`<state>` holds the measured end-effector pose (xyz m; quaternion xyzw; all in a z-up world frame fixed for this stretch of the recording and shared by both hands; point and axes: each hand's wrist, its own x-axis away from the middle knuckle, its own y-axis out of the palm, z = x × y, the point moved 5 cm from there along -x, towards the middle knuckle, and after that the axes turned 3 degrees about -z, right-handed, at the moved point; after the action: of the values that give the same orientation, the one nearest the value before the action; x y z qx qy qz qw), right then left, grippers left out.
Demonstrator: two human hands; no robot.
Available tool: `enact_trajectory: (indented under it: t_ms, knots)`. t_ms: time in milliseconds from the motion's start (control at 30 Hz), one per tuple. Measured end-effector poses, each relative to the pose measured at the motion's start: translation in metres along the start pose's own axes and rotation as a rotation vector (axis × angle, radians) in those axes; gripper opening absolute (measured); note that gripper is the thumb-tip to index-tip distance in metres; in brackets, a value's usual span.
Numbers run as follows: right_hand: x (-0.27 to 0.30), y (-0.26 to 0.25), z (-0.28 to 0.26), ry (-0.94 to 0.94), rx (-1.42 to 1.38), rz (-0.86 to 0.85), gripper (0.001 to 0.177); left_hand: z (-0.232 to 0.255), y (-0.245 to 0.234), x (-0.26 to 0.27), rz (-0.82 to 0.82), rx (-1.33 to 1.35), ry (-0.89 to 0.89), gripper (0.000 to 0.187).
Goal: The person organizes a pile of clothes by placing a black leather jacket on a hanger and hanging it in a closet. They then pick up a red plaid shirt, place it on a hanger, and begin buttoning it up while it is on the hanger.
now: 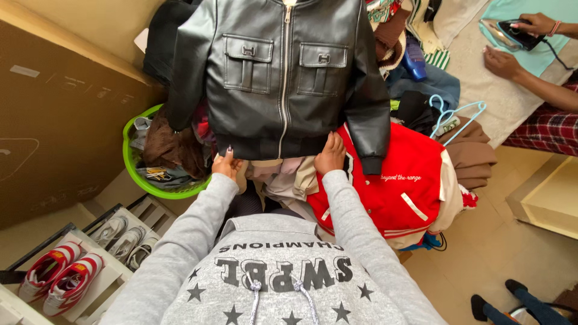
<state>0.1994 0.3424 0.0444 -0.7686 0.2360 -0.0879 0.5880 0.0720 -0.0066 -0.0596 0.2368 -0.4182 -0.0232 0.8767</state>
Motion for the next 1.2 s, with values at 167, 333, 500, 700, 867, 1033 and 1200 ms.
enact_trajectory:
  t_ms: [167, 333, 500, 700, 867, 1033, 1200]
  knots:
    - [-0.004, 0.012, 0.016, 0.038, 0.049, -0.291, 0.059, 0.016, -0.021, 0.006, -0.107, -0.279, -0.199, 0.027]
    - [0.016, -0.011, -0.007, -0.267, 0.051, -0.127, 0.06, 0.056, -0.045, 0.012, 0.443, -0.804, 0.098, 0.046]
    - [0.009, -0.015, -0.022, -0.188, 0.037, -0.093, 0.046, 0.093, 0.039, 0.031, 0.755, -1.119, 0.753, 0.066]
    - [-0.055, -0.046, -0.041, -0.242, -0.101, 0.041, 0.031, 0.174, 0.15, 0.045, 0.411, -1.252, 1.178, 0.052]
    - [-0.164, -0.107, -0.08, -0.332, -0.147, 0.266, 0.029, 0.234, 0.233, 0.006, 0.114, -1.317, 1.187, 0.034]
    - [-0.277, -0.141, -0.123, -0.402, -0.22, 0.316, 0.033, 0.27, 0.317, -0.051, -0.232, -1.156, 1.204, 0.039]
    - [-0.363, -0.128, -0.147, -0.561, -0.226, 0.244, 0.039, 0.285, 0.394, -0.126, -0.274, -1.127, 1.125, 0.06]
